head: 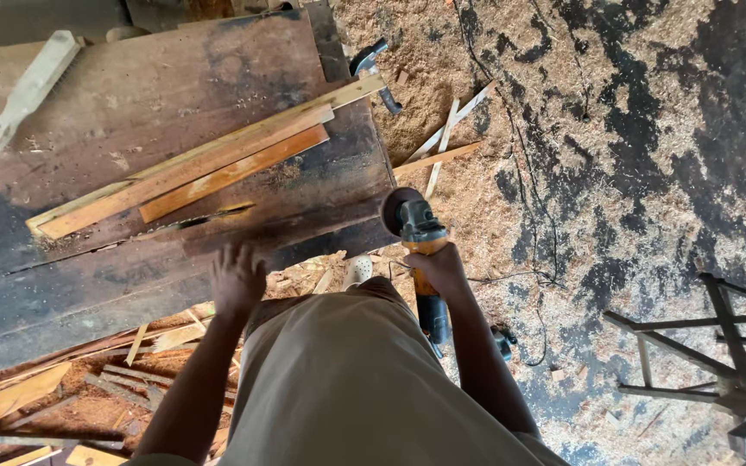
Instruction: The person uses an angle grinder to sand and smooth thin wooden strips on a wooden workbench covered in sawdust.
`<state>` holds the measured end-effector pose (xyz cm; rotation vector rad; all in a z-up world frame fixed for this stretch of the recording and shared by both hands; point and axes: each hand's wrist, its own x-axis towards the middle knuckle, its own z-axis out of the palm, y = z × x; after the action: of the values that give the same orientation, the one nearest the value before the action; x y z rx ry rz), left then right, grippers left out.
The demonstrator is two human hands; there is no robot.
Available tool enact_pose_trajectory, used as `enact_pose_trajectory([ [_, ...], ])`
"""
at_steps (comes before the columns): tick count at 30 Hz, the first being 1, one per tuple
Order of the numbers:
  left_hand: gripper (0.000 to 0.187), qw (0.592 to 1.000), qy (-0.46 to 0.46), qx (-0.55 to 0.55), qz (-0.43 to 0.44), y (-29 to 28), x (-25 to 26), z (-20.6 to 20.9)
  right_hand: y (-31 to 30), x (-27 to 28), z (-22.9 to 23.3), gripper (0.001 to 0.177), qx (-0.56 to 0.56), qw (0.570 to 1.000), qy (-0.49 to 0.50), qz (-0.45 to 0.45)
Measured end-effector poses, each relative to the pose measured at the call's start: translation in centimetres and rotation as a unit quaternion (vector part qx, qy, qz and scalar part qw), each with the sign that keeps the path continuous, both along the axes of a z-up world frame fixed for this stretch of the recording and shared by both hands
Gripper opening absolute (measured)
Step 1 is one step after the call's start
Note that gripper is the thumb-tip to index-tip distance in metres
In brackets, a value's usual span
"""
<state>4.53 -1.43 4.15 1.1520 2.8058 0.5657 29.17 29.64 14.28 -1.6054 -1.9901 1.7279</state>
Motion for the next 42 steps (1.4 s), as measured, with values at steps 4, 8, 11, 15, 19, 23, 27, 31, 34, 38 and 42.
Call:
enact_pose_trajectory([
  [4, 0.055, 0.999, -0.037, 0.017, 0.005, -0.5, -3.4, 1.3, -1.4, -0.6, -0.7, 0.029, 0.022, 0.998, -0.034, 0.043],
  [8, 0.054, 0.999, -0.018, 0.006, -0.043, -0.4, -5.6, -0.1, -2.8, -1.5, -1.1, 0.032, 0.007, 0.998, -0.014, 0.059],
  [11, 0.043, 0.997, -0.034, -0.057, -0.044, -0.2, -6.3, -1.9, -3.4, -2.3, -1.3, 0.032, 0.020, 0.996, -0.032, 0.081],
  [15, 0.024, 0.993, 0.009, -0.062, -0.096, 0.3, -5.4, -2.8, -4.2, -3.4, -1.5, 0.039, 0.047, 0.991, -0.064, 0.111],
  [19, 0.021, 0.997, -0.029, 0.027, -0.067, 0.8, -3.4, -2.4, -5.2, -5.0, -1.8, 0.044, 0.054, 0.981, -0.097, 0.160],
  [23, 0.021, 0.996, -0.036, 0.051, -0.065, 0.8, -2.9, -2.0, -6.7, -6.5, -1.9, 0.044, 0.051, 0.970, -0.130, 0.200],
  [27, 0.022, 0.994, -0.026, 0.069, -0.078, 0.6, -3.1, -2.0, -8.1, -8.0, -1.6, 0.047, 0.068, 0.954, -0.160, 0.244],
  [31, 0.023, 0.994, -0.027, 0.065, -0.084, 0.3, -2.8, -2.3, -9.0, -8.9, -1.6, 0.048, 0.087, 0.952, -0.150, 0.251],
  [34, 0.023, 0.993, -0.018, 0.077, -0.087, 0.3, -2.8, -2.3, -8.7, -9.2, -1.6, 0.048, 0.097, 0.944, -0.175, 0.263],
  [38, 0.021, 0.993, -0.022, 0.073, -0.089, 0.2, -2.7, -2.3, -7.6, -8.8, -1.9, 0.051, 0.089, 0.943, -0.204, 0.248],
  [42, 0.021, 0.992, -0.010, 0.083, -0.090, 0.3, -2.6, -2.3, -6.0, -7.8, -2.3, 0.050, 0.052, 0.952, -0.204, 0.221],
])
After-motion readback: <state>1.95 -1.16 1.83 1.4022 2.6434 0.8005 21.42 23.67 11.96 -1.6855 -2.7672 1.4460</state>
